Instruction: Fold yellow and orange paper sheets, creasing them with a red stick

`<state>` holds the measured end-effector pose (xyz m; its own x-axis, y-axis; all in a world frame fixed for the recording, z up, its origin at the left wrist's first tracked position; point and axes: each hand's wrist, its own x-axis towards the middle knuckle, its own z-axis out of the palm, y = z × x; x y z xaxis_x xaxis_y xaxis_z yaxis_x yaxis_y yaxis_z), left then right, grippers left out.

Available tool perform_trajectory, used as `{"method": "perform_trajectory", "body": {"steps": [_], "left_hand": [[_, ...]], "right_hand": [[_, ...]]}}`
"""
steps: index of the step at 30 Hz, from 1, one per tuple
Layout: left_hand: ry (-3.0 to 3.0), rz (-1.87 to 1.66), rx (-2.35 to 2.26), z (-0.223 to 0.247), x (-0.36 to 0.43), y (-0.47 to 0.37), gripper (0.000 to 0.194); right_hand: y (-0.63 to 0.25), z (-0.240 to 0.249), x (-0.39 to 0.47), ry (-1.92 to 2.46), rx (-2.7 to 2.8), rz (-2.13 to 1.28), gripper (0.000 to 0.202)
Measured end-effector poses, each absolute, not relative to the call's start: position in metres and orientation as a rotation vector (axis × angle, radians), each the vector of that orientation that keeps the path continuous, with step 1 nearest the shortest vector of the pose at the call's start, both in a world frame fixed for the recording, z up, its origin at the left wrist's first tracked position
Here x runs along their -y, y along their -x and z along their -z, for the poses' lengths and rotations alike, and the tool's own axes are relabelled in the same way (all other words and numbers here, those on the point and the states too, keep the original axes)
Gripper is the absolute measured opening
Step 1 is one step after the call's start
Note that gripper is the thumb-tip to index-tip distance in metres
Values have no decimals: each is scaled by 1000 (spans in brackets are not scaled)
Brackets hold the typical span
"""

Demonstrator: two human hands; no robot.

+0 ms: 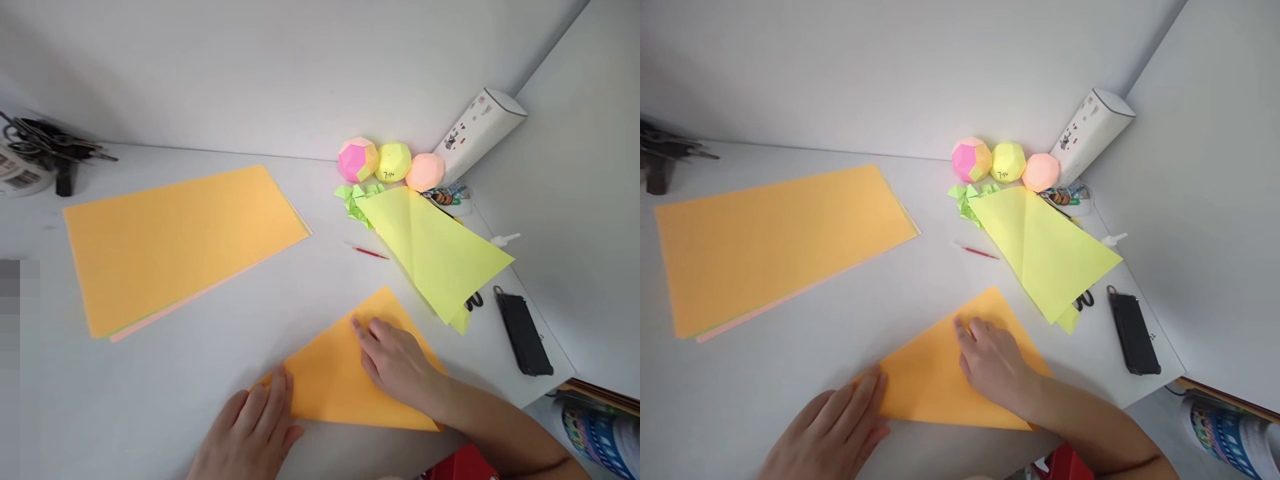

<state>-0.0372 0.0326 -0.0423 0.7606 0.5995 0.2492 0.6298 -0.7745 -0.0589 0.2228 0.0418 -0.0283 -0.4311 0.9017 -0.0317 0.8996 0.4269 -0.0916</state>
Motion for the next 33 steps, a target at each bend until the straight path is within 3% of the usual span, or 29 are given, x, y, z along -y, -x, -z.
{"method": "perform_trajectory", "body": {"steps": [12,19,26,33], "left_hand": [[2787,319,934,48,-30,38,64],[2873,483,926,53,-33,34,84],[3059,328,788,56,-42,53,101],[3105,200,756,54,-25,75,102]], "right_hand": [[-218,29,-44,1493,2773,211,23],[-217,33,-45,1446,2743,229,22],[-217,37,-44,1497,2757,261,22],[-217,38,-45,1479,2758,362,22]]}}
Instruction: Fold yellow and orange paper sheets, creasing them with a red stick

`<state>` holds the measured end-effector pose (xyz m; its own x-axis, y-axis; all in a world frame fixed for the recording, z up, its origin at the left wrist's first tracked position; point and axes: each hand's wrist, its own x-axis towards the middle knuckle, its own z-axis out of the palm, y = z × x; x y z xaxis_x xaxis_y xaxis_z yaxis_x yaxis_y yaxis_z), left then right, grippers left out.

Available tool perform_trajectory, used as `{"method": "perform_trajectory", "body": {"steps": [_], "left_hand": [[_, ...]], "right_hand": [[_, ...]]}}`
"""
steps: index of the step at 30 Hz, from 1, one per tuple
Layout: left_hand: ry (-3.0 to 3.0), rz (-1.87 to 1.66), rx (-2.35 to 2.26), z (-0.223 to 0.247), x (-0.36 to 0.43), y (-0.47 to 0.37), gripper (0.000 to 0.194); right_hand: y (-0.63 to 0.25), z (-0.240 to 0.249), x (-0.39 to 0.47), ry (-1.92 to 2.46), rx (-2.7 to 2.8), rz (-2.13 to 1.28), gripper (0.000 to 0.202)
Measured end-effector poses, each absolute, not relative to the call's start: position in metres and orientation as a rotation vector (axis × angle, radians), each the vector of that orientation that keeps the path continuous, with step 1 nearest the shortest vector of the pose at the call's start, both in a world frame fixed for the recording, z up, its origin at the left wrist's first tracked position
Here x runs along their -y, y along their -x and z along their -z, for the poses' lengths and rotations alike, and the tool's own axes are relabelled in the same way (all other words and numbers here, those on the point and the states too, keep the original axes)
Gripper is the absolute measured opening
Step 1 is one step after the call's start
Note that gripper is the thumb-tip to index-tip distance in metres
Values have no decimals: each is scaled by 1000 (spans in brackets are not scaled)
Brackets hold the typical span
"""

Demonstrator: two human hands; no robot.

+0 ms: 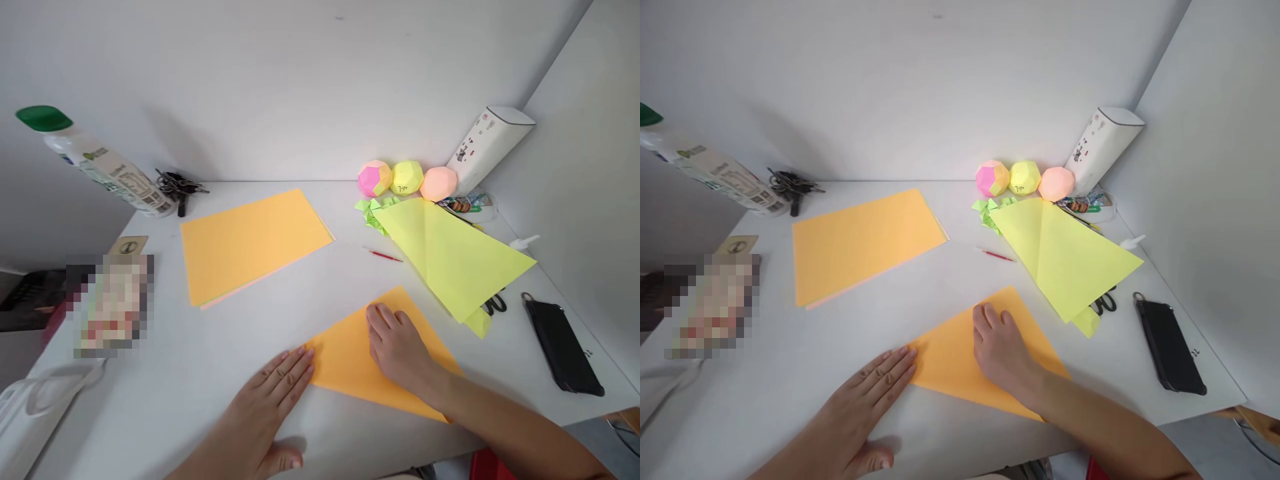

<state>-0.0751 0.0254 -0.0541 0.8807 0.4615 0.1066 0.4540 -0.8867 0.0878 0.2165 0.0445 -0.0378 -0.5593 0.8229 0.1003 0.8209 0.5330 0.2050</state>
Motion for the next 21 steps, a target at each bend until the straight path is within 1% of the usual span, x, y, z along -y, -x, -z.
{"method": "perform_trajectory", "body": {"steps": [3,6,8,10,11,13,16,17,20,21], "left_hand": [[-2986,-170,-714,50,-17,87,97],[-2966,-188,-704,41,-17,90,81],[-2954,-262,-732,35,-25,84,61],[-2966,-358,-821,33,-38,69,34],[-2986,-368,-898,35,-47,60,29],[-3055,-346,-952,42,-63,41,32],[-3117,-377,-898,57,-82,20,39],[-3133,-390,-881,60,-85,17,39],[-3169,-417,-858,62,-82,15,26],[-3177,-414,-858,60,-79,16,26]], "right_hand": [[-217,37,-45,-1457,-2747,-377,20],[-216,36,-45,-1464,-2744,-385,20],[-216,36,-46,-1457,-2757,-391,20],[-216,36,-46,-1436,-2776,-392,19],[-216,37,-46,-1429,-2782,-384,19],[-216,37,-46,-1433,-2782,-363,20],[-216,36,-46,-1445,-2770,-354,22],[-216,36,-46,-1443,-2764,-358,22],[-216,35,-46,-1421,-2758,-381,23],[-216,35,-45,-1413,-2758,-390,23]]}}
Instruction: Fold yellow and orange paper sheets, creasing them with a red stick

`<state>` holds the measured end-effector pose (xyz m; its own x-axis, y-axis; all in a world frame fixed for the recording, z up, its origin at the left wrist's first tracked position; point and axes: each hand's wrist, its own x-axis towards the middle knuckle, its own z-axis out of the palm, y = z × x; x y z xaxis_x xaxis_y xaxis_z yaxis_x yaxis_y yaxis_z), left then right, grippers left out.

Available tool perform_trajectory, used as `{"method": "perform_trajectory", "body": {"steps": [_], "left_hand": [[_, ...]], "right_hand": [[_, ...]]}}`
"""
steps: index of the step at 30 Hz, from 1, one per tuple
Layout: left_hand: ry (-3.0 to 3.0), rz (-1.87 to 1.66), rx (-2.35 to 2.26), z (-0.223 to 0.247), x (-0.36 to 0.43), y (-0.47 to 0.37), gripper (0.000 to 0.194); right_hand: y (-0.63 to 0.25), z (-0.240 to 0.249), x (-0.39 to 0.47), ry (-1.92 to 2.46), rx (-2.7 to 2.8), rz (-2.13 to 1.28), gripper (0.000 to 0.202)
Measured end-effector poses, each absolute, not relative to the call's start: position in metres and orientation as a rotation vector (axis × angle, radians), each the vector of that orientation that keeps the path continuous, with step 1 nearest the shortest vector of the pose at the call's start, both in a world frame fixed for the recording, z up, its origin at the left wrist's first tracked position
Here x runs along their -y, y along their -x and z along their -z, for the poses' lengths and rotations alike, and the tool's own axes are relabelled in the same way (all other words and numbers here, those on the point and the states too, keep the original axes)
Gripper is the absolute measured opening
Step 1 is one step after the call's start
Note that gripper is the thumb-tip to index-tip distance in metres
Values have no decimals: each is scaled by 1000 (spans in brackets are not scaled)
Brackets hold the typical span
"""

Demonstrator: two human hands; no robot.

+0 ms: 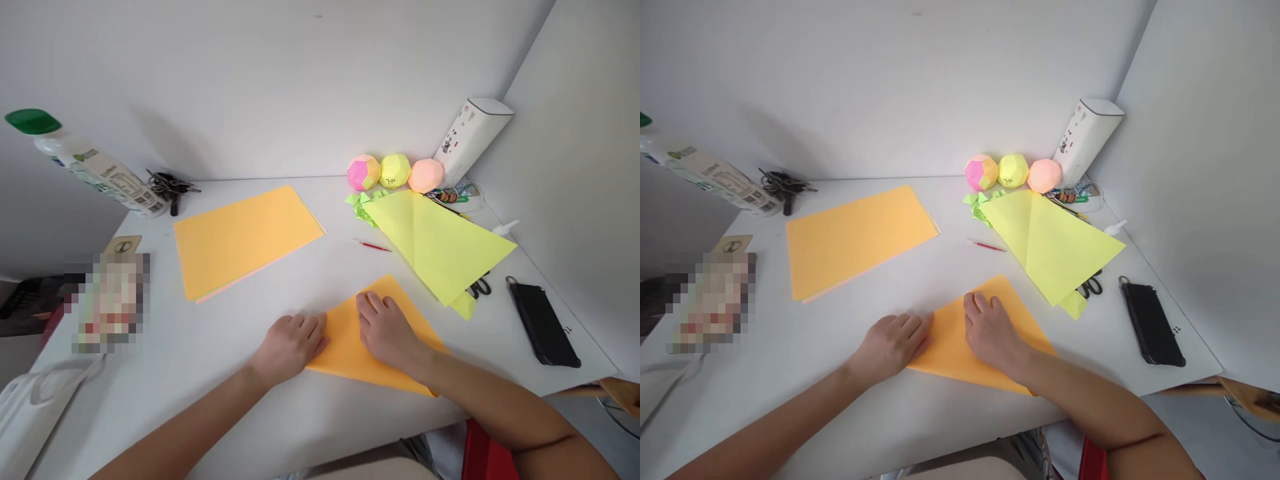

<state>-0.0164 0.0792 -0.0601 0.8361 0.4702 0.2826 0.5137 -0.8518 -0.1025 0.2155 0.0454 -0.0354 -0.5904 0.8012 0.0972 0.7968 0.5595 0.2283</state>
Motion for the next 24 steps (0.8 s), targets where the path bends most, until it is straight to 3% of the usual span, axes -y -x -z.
{"method": "perform_trajectory", "body": {"steps": [5,10,18,24], "left_hand": [[2844,364,866,50,-69,18,33],[2892,409,890,61,-65,15,66],[2914,366,1038,66,-48,15,68],[3076,235,794,55,-28,26,61]], "right_hand": [[-215,36,-45,-1418,-2753,-400,24],[-213,36,-43,-1436,-2709,-414,25],[-213,34,-42,-1416,-2697,-431,26],[-212,33,-42,-1409,-2694,-421,24]]}}
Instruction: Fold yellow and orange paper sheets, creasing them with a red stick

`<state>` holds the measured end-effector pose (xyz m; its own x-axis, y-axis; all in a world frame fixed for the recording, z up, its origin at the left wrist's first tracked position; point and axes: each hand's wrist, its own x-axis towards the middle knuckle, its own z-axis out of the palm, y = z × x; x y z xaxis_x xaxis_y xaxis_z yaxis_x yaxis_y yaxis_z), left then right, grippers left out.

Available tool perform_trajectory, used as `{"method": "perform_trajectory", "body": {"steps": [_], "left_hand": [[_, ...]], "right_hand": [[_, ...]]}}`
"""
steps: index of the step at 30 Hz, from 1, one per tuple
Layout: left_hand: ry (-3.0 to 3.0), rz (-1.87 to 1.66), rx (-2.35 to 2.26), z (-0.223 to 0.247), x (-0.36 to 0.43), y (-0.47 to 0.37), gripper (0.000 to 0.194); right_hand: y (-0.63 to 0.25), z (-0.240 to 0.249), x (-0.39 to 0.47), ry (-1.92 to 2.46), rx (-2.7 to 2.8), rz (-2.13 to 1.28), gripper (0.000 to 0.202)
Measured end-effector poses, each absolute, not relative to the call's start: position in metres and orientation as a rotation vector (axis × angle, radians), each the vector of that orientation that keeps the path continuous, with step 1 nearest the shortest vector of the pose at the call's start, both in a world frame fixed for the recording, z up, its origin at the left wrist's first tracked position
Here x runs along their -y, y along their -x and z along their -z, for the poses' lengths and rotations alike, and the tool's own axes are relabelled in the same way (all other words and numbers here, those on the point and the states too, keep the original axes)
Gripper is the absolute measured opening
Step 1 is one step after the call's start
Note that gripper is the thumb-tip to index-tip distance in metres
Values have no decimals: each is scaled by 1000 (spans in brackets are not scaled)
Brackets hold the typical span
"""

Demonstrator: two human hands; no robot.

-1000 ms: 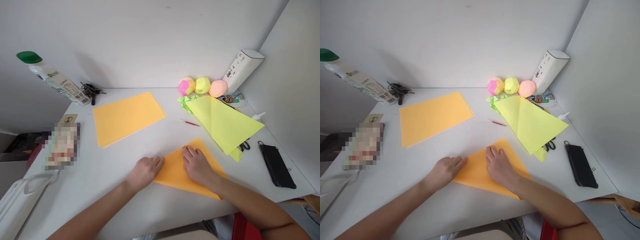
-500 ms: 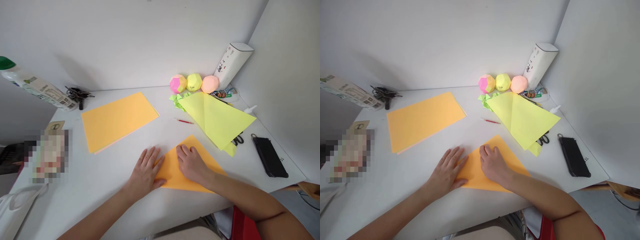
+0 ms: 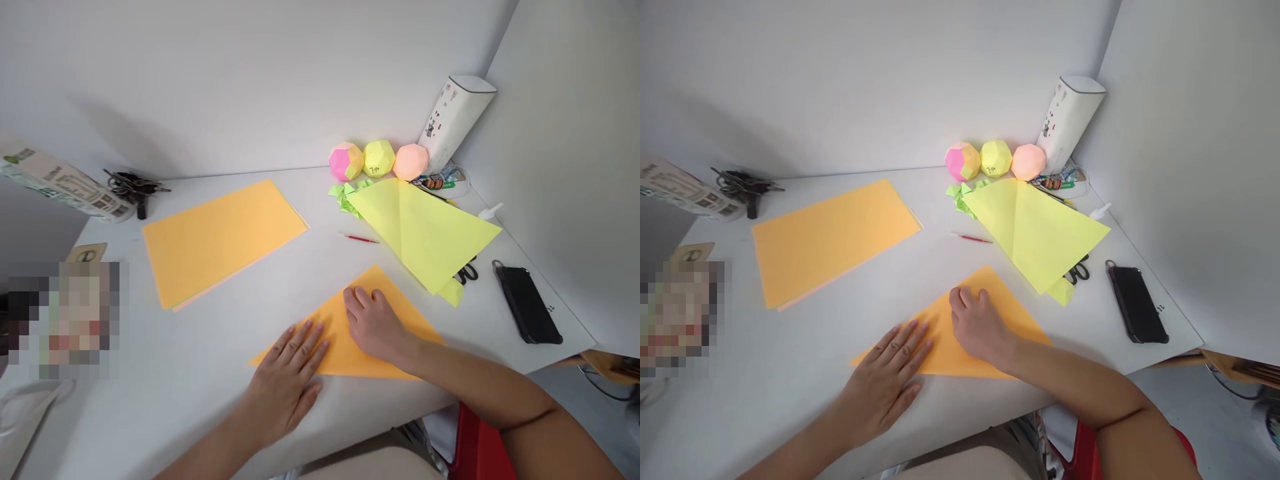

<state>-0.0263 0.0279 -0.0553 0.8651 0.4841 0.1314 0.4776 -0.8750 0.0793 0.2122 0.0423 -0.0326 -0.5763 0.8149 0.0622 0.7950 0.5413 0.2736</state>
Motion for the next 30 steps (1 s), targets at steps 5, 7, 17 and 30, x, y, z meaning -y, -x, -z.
{"method": "perform_trajectory", "body": {"steps": [5,7,17,30], "left_hand": [[-2987,-158,-549,40,-8,33,77],[-2977,-145,-535,36,-4,34,77],[-2968,-340,-1272,39,7,69,71],[-2945,-511,-652,67,-87,-25,43]], "right_hand": [[-213,33,-43,-1399,-2704,-410,26],[-214,33,-42,-1395,-2706,-395,25],[-215,35,-43,-1400,-2736,-404,22],[-213,38,-44,-1516,-2776,-353,32]]}}
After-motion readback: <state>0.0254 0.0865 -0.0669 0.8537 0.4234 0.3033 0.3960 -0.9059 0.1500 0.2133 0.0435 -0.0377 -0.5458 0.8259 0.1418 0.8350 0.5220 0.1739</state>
